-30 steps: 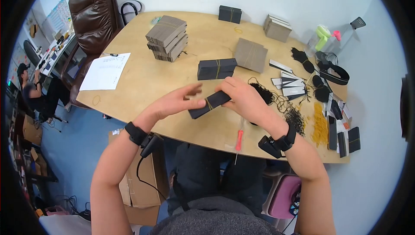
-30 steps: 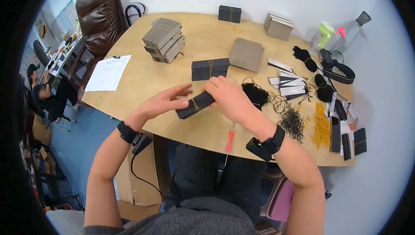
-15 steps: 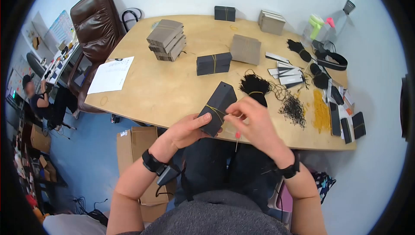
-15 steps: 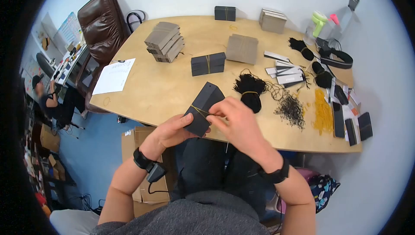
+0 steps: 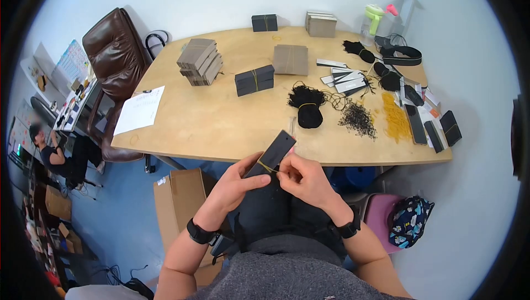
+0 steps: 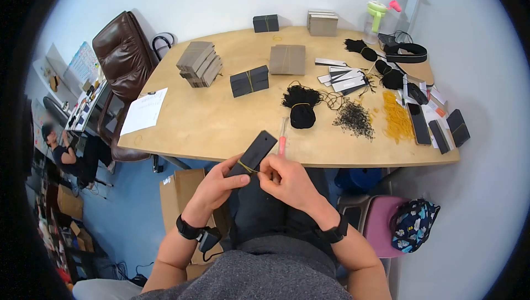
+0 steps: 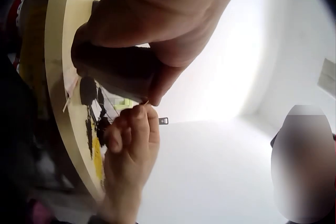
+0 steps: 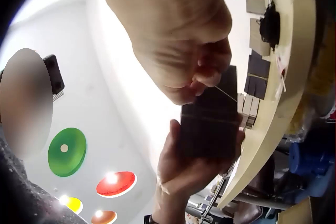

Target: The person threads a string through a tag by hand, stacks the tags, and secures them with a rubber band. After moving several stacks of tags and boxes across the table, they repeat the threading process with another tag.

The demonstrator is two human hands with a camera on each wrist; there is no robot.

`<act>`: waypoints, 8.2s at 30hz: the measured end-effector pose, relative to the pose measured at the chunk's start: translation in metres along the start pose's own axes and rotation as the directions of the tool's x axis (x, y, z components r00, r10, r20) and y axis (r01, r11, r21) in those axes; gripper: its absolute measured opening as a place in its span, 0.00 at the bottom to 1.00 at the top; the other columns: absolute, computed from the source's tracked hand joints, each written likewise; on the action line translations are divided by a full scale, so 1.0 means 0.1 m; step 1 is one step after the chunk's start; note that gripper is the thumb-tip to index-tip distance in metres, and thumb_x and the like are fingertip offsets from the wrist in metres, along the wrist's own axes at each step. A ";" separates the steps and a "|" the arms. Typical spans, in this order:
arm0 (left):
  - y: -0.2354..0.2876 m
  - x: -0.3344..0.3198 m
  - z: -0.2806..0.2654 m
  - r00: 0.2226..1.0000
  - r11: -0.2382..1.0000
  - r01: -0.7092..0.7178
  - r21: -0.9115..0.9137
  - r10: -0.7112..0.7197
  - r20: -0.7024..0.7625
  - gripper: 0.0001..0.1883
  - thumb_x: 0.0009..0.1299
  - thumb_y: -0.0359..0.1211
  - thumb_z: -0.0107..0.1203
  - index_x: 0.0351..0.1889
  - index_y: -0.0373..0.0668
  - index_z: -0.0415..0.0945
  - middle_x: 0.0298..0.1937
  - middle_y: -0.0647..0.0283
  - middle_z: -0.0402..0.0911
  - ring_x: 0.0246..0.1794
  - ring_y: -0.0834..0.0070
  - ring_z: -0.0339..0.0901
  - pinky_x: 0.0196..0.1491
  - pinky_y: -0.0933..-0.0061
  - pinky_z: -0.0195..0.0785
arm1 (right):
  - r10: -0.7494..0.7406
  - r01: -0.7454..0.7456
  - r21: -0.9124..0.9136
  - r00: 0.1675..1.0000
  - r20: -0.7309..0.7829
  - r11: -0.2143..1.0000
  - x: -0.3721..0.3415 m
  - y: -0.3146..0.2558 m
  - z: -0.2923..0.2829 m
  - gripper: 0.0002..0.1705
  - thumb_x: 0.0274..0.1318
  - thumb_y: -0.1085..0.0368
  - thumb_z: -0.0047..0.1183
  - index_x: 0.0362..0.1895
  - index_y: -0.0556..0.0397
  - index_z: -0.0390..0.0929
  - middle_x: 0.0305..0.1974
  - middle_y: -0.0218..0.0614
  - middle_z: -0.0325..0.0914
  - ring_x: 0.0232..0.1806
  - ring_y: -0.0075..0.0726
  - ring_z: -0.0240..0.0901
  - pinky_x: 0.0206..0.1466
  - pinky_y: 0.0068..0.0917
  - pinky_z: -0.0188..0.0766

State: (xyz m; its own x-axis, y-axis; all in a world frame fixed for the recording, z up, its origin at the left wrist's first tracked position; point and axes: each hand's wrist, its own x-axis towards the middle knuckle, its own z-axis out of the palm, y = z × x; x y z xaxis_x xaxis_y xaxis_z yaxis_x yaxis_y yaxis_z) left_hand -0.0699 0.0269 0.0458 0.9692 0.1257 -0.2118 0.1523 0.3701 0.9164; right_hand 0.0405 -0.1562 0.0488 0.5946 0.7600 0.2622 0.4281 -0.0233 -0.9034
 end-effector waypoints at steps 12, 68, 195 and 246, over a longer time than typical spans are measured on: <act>-0.59 -0.98 -0.44 0.972 0.965 0.215 0.148 -0.227 0.069 0.55 0.49 0.23 0.73 0.75 0.28 0.52 0.72 0.51 0.65 0.70 0.68 0.64 0.70 0.70 0.56 | 0.292 -0.153 0.253 0.624 -0.725 0.955 -0.66 0.19 -0.94 0.03 0.61 0.72 0.59 0.37 0.57 0.77 0.26 0.25 0.71 0.29 0.16 0.65 0.31 0.14 0.61; -0.31 0.92 -1.03 0.840 0.217 -0.209 0.954 0.539 0.061 0.54 0.52 0.45 0.75 0.73 0.36 0.57 0.61 0.45 0.66 0.63 0.48 0.61 0.68 0.56 0.54 | -0.084 -0.076 -0.692 0.977 -0.195 0.718 -1.11 0.24 -1.71 0.07 0.63 0.69 0.56 0.42 0.59 0.81 0.39 0.48 0.79 0.42 0.55 0.76 0.47 0.40 0.74; 1.34 1.41 -0.14 0.942 0.959 -0.166 0.231 0.085 0.325 0.40 0.59 0.34 0.65 0.69 0.29 0.64 0.64 0.50 0.72 0.65 0.67 0.69 0.66 0.70 0.60 | -0.099 0.091 -0.042 0.860 -0.500 0.995 0.91 -0.08 -0.95 0.06 0.62 0.68 0.59 0.35 0.58 0.76 0.21 0.21 0.70 0.22 0.12 0.57 0.25 0.16 0.54; 0.64 1.21 -1.48 0.986 0.860 -0.158 0.485 0.165 0.028 0.47 0.58 0.31 0.72 0.75 0.41 0.58 0.71 0.57 0.67 0.73 0.65 0.62 0.69 0.60 0.60 | 0.041 0.053 -0.307 0.956 0.291 0.950 1.99 0.56 -0.61 0.38 0.55 0.56 0.64 0.67 0.56 0.67 0.65 0.48 0.70 0.65 0.48 0.68 0.66 0.37 0.65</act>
State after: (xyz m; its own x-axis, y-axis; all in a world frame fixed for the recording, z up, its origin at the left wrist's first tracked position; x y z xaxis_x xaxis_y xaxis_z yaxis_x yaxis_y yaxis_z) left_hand 0.0287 0.2022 0.0285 0.9860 0.1596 -0.0478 0.0717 -0.1479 0.9864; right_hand 0.2242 -0.0456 0.0708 0.3878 0.9145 0.1152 0.6475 -0.1813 -0.7402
